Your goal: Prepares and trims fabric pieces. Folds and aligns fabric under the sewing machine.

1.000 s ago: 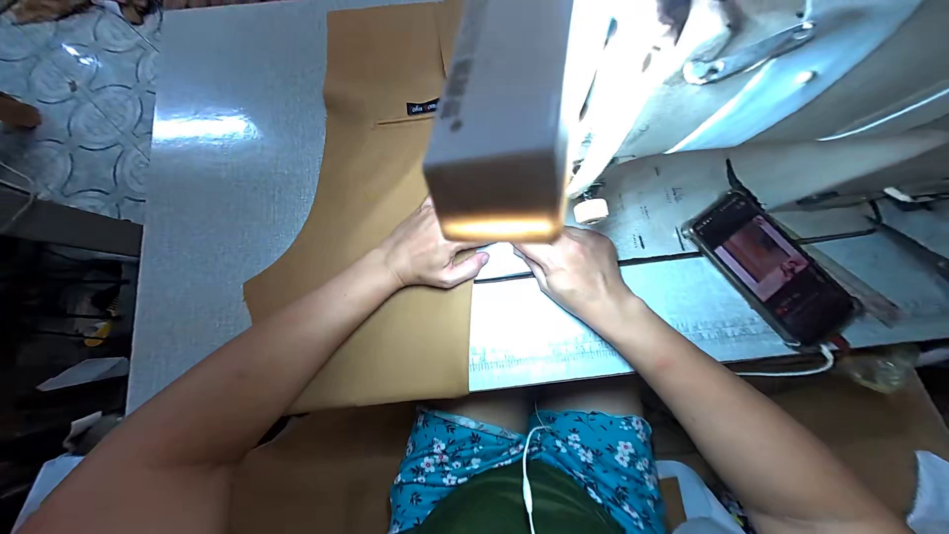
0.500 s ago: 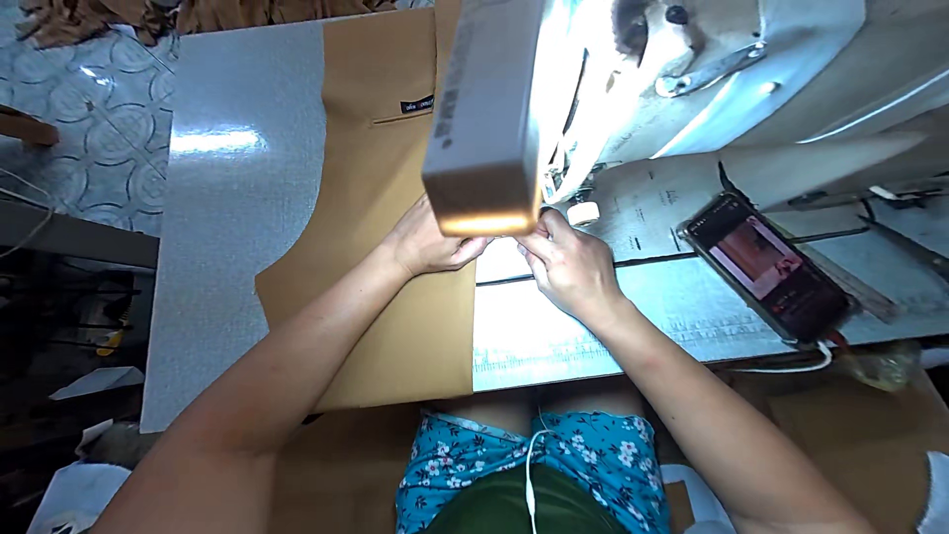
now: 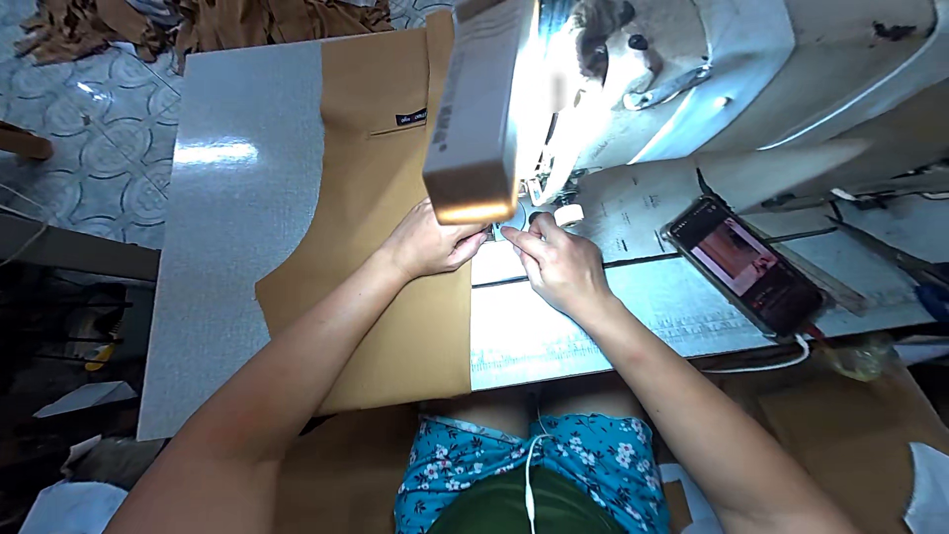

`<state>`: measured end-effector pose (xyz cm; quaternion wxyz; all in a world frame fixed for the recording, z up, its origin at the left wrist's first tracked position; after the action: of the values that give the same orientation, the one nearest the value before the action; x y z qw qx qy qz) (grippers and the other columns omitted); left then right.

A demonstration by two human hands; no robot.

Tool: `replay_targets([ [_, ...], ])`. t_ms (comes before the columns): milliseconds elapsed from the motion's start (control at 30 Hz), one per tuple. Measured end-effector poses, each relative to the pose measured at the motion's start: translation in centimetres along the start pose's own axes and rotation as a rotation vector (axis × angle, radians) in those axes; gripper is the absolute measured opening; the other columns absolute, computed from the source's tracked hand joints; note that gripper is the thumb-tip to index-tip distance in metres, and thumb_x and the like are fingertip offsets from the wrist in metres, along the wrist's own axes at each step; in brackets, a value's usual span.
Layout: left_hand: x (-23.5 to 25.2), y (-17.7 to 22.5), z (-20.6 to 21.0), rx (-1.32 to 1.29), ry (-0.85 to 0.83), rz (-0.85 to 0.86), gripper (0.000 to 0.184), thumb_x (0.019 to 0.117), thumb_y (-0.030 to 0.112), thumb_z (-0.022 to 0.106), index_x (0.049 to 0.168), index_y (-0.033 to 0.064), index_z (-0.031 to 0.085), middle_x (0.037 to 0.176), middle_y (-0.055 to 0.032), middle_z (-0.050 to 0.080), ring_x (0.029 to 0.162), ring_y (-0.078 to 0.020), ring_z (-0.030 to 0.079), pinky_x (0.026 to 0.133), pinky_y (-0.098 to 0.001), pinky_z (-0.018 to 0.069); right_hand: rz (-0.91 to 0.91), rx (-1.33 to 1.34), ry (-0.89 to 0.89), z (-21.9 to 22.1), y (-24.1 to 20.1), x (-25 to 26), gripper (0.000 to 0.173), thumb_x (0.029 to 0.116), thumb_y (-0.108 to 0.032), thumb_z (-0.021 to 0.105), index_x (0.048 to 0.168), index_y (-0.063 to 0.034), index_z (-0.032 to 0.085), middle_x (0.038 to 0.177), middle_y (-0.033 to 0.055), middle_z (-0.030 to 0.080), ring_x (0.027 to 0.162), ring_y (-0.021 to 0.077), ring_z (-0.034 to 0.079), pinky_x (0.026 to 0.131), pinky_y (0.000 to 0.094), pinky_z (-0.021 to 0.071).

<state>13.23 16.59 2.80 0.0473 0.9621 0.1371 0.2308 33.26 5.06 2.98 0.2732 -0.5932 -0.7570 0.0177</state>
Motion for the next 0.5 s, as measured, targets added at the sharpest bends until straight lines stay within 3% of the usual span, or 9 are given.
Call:
replay_targets([
  [100, -1.1, 4.0, -2.7, 0.095, -0.219, -0.349, 0.062, 0.0974, 0.061, 0.045, 0.137, 0.018, 0.066, 0.147, -0.016, 0.057, 0.141, -0.0449, 0.045, 0.112, -0.0774, 0.0214, 0.007, 0.008, -0.006, -0.3, -0.3, 0.1, 0.031, 0.0965, -0.008, 0.058, 0.12, -0.0139, 0.078, 0.094, 0.0182, 0.066, 0.066, 0.0327, 0.066, 0.051, 0.0454, 0.0519],
  [167, -4.0, 8.1, -5.3, 0.112, -0.316, -0.686, 0.087, 0.0822, 0.078, 0.057, 0.154, 0.028, 0.05, 0.167, -0.0197, 0.027, 0.152, -0.0525, 0.02, 0.108, -0.0825, 0.0203, -0.004, 0.007, -0.011, -0.3, -0.4, 0.0, 0.03, 0.0964, -0.009, 0.059, 0.12, -0.0119, 0.077, 0.093, 0.0188, 0.067, 0.064, 0.0329, 0.066, 0.05, 0.0456, 0.0523],
  [200, -6.1, 9.7, -6.2, 0.109, -0.327, -0.815, 0.084, 0.0843, 0.071, 0.062, 0.155, 0.0267, 0.048, 0.166, -0.0234, 0.027, 0.148, -0.0562, 0.026, 0.102, -0.0813, 0.0296, -0.021, 0.004, 0.001, -0.2, -0.4, 0.0, 0.029, 0.0965, -0.009, 0.059, 0.119, -0.0104, 0.077, 0.092, 0.019, 0.066, 0.062, 0.033, 0.066, 0.05, 0.0455, 0.0522],
  [267, -8.9, 12.3, -8.0, 0.01, -0.167, -0.934, 0.042, 0.095, 0.027, 0.068, 0.131, 0.0065, 0.069, 0.131, -0.0267, 0.063, 0.117, -0.0486, 0.062, 0.089, -0.0652, 0.0512, -0.102, -0.025, 0.06, 0.1, -0.5, 0.1, 0.025, 0.0955, -0.012, 0.062, 0.115, -0.0085, 0.077, 0.091, 0.0177, 0.068, 0.065, 0.0328, 0.067, 0.053, 0.045, 0.0543],
  [300, -9.4, 13.0, -9.0, -0.142, -0.046, -1.008, 0.023, 0.092, 0.009, 0.063, 0.111, 0.0048, 0.075, 0.106, -0.0128, 0.074, 0.098, -0.0274, 0.072, 0.081, -0.0453, 0.0586, -0.136, -0.036, 0.063, 0.0, -0.9, 0.0, 0.025, 0.0958, -0.015, 0.063, 0.116, -0.0097, 0.077, 0.095, 0.0167, 0.069, 0.076, 0.0342, 0.069, 0.061, 0.0467, 0.0563],
  [333, -9.7, 13.1, -10.3, -0.428, 0.064, -1.12, 0.021, 0.0902, 0.003, 0.056, 0.101, 0.009, 0.073, 0.092, 0.0037, 0.074, 0.085, -0.0056, 0.071, 0.075, -0.0231, 0.0592, -0.156, -0.026, 0.033, -0.1, -1.6, -0.2, 0.027, 0.0974, -0.021, 0.063, 0.119, -0.0117, 0.076, 0.103, 0.0159, 0.07, 0.09, 0.0361, 0.069, 0.072, 0.0501, 0.0562],
  [367, -9.9, 12.6, -11.8, -0.744, 0.224, -1.225, 0.024, 0.0931, -0.001, 0.049, 0.101, 0.0094, 0.069, 0.089, 0.0065, 0.075, 0.081, -0.0015, 0.07, 0.074, -0.0196, 0.0598, -0.159, 0.0, -0.016, -0.3, -2.6, -0.5, 0.031, 0.0985, -0.029, 0.062, 0.122, -0.0135, 0.075, 0.112, 0.0154, 0.07, 0.104, 0.0376, 0.067, 0.082, 0.0546, 0.0532],
  [433, -11.2, 10.6, -14.7, -0.947, 0.573, -1.307, 0.025, 0.1037, 0.011, 0.042, 0.112, 0.0167, 0.064, 0.092, 0.0088, 0.075, 0.083, -0.0008, 0.071, 0.074, -0.022, 0.0618, -0.129, 0.038, -0.103, -0.5, -5.0, -1.5, 0.041, 0.0954, -0.046, 0.062, 0.118, -0.0152, 0.077, 0.122, 0.0137, 0.07, 0.119, 0.0371, 0.063, 0.095, 0.0597, 0.0472],
  [500, -14.0, 9.0, -16.1, -0.648, 0.655, -1.286, 0.036, 0.1051, 0.038, 0.049, 0.138, 0.0227, 0.053, 0.117, 0.0113, 0.069, 0.103, 0.0004, 0.067, 0.088, -0.0235, 0.0582, -0.101, 0.006, -0.139, -0.5, -6.7, -3.3, 0.044, 0.0933, -0.051, 0.063, 0.113, -0.0145, 0.077, 0.12, 0.0118, 0.071, 0.121, 0.0352, 0.063, 0.097, 0.0605, 0.0461],
])
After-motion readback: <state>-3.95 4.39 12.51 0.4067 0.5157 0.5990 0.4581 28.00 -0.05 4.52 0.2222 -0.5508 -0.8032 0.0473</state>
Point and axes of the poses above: each hand's wrist, its own x-axis towards the middle knuckle, its own z-axis out of the palm, y = z × x, the point moved 1 cm from there along x, towards the middle knuckle
